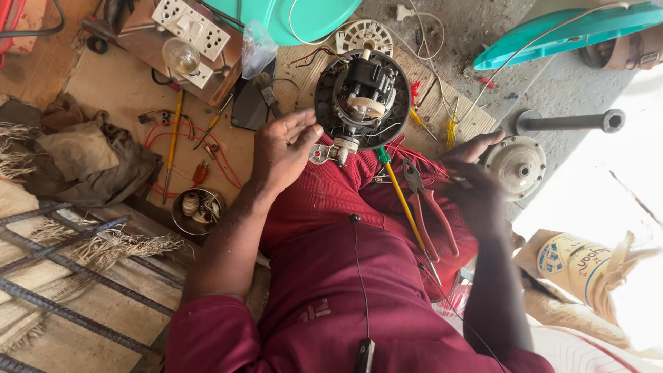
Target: The person disassembles a standing electric fan motor while sitting on the floor. They use a screwdriver to remove screws from the fan housing and pliers to detach internal components, placing the removed parts on the floor.
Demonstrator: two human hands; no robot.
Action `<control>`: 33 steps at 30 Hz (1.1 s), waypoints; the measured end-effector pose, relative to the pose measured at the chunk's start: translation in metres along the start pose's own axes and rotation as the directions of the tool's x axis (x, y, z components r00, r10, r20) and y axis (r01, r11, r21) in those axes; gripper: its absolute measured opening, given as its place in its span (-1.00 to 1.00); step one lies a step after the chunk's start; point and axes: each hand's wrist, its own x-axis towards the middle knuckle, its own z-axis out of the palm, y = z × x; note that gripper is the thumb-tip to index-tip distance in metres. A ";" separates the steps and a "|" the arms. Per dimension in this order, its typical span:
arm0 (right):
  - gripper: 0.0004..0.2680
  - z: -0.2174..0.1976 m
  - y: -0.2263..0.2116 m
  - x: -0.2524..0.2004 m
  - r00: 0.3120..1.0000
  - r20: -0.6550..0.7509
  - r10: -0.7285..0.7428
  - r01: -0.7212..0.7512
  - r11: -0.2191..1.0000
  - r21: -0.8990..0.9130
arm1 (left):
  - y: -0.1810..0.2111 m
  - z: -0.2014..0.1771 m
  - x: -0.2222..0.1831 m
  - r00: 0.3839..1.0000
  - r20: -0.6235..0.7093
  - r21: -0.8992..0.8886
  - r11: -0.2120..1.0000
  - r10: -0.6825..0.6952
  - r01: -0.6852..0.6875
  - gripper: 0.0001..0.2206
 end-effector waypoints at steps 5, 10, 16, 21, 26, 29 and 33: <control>-0.79 0.059 -0.006 0.015 0.988 0.037 0.149 -0.148 0.989 -0.019 | -0.013 0.006 -0.011 0.971 0.032 -0.020 0.971 -0.236 0.237 -0.69; -0.77 0.096 -0.016 0.044 0.907 0.267 0.326 -0.421 0.704 0.572 | -0.030 0.011 -0.020 0.919 0.093 -0.186 0.900 -0.383 0.394 -0.74; -0.79 0.120 -0.012 0.082 0.835 0.196 0.515 -0.505 0.574 0.645 | -0.039 0.013 -0.022 0.919 0.119 -0.317 0.862 -0.377 0.395 -0.80; -0.86 0.131 -0.015 0.076 0.933 0.133 0.335 -0.312 0.567 0.762 | -0.038 0.012 -0.019 0.880 0.143 -0.374 0.799 -0.453 0.471 -0.77; -0.88 0.127 -0.037 0.058 0.987 -0.102 0.121 -0.037 0.803 0.595 | -0.026 0.007 -0.022 0.903 0.149 -0.505 0.753 -0.404 0.421 -0.74; -0.92 0.124 -0.052 0.047 0.987 -0.155 -0.031 0.103 0.871 0.481 | -0.007 0.009 -0.031 0.957 0.095 -0.365 0.885 -0.274 0.290 -0.74; -0.88 0.122 -0.056 0.033 0.983 -0.153 -0.106 0.145 0.951 0.273 | 0.015 0.027 -0.041 0.984 0.039 -0.199 0.963 -0.175 0.180 -0.75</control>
